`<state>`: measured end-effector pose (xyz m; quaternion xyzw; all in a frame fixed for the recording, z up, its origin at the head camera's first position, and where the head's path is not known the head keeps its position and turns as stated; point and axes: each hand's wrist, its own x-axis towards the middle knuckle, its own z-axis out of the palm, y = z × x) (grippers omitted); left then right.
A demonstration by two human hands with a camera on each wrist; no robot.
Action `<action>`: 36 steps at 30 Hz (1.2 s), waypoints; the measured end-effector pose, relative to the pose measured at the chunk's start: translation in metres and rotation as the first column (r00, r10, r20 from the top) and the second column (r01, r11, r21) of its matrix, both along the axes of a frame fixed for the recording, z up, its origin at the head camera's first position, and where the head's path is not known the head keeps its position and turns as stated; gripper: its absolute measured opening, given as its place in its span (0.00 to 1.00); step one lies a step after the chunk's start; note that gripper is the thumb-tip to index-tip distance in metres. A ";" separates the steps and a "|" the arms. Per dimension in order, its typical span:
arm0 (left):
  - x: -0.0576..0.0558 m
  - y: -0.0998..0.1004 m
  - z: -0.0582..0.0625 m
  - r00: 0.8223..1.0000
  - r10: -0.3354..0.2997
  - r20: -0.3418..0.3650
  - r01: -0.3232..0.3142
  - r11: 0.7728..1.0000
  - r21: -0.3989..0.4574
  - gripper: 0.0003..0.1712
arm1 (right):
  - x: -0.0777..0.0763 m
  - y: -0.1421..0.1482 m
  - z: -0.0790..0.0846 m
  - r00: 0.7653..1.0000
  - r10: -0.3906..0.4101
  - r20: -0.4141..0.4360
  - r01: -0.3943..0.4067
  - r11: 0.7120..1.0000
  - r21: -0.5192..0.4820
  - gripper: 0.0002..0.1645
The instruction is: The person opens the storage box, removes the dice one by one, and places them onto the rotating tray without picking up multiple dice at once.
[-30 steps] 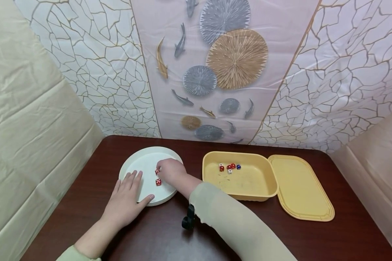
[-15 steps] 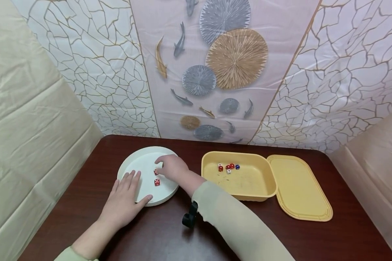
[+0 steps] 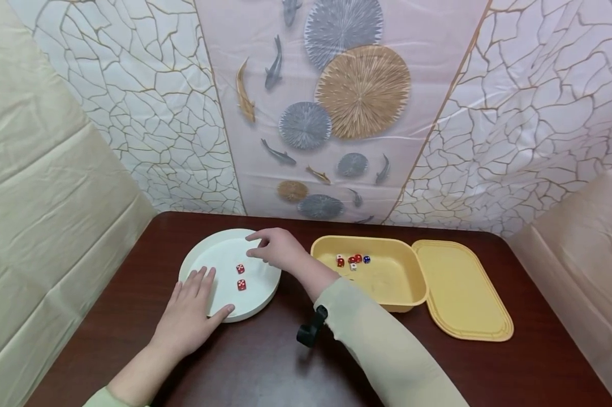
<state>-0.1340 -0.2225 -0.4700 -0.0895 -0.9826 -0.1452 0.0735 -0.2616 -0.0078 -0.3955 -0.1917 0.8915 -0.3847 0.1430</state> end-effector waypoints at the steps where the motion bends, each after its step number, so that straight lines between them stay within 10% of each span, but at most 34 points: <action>1: 0.000 0.000 0.000 1.000 0.001 -0.001 -0.001 1.000 0.001 0.55 | 0.000 0.003 0.001 1.000 -0.003 0.013 0.004 1.000 -0.017 0.24; 19: 0.001 0.001 -0.001 1.000 0.002 -0.001 -0.002 1.000 0.021 0.57 | 0.003 0.095 0.007 0.994 -0.101 0.051 0.109 0.977 -0.184 0.21; 36: 0.001 0.001 -0.003 1.000 -0.002 -0.006 0.002 0.999 0.033 0.57 | 0.012 0.185 -0.016 0.985 -0.174 0.002 0.173 0.980 -0.100 0.23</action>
